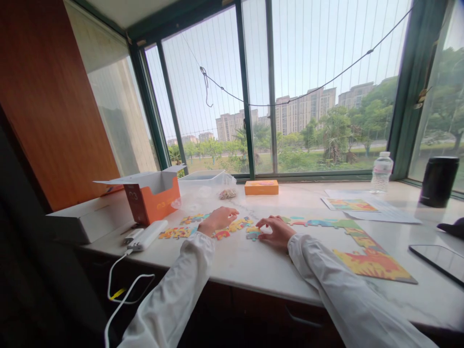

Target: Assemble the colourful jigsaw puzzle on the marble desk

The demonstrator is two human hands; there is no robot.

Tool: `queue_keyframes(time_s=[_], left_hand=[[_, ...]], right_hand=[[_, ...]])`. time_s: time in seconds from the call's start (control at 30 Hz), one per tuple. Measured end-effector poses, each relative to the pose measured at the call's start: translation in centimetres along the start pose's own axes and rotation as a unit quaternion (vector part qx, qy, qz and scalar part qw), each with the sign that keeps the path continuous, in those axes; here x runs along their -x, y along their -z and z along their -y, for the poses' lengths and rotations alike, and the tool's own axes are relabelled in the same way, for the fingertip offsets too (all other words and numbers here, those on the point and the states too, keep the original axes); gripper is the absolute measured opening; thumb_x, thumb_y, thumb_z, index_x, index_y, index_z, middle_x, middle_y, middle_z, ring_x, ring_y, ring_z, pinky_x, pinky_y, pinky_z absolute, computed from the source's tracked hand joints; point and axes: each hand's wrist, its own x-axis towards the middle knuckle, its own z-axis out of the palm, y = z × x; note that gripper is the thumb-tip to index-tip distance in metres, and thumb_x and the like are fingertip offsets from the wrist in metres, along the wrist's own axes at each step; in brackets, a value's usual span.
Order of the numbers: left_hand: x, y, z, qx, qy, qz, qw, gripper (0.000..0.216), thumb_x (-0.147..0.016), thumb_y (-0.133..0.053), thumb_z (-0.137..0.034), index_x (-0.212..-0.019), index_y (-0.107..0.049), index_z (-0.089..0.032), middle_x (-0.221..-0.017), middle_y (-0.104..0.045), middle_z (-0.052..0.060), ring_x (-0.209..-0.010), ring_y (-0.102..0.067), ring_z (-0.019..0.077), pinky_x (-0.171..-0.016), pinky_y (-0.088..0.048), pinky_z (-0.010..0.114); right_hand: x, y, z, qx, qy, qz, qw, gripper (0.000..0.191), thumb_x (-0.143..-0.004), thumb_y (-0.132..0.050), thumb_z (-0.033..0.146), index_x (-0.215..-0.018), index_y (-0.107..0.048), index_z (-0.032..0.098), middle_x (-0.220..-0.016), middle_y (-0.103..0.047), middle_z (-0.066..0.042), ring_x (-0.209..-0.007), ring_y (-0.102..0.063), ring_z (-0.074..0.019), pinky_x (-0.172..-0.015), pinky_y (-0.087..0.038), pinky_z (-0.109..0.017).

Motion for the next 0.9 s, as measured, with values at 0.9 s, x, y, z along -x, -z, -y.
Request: queue_keyframes(time_s=[0.9], left_hand=[[0.4, -1.0, -2.1, 0.018, 0.01, -0.13, 0.991, 0.055, -0.071, -0.072, -0.045, -0.12, -0.063, -0.022, -0.108, -0.072, 0.005, -0.101, -0.066, 0.0238, -0.086, -0.049, 0.031]], right_hand=[[0.0, -0.6, -1.4, 0.024, -0.08, -0.024, 0.996, 0.031, -0.076, -0.073, 0.037, -0.107, -0.069, 0.032, -0.101, -0.073, -0.003, -0.097, -0.063, -0.022, -0.098, -0.033, -0.043]])
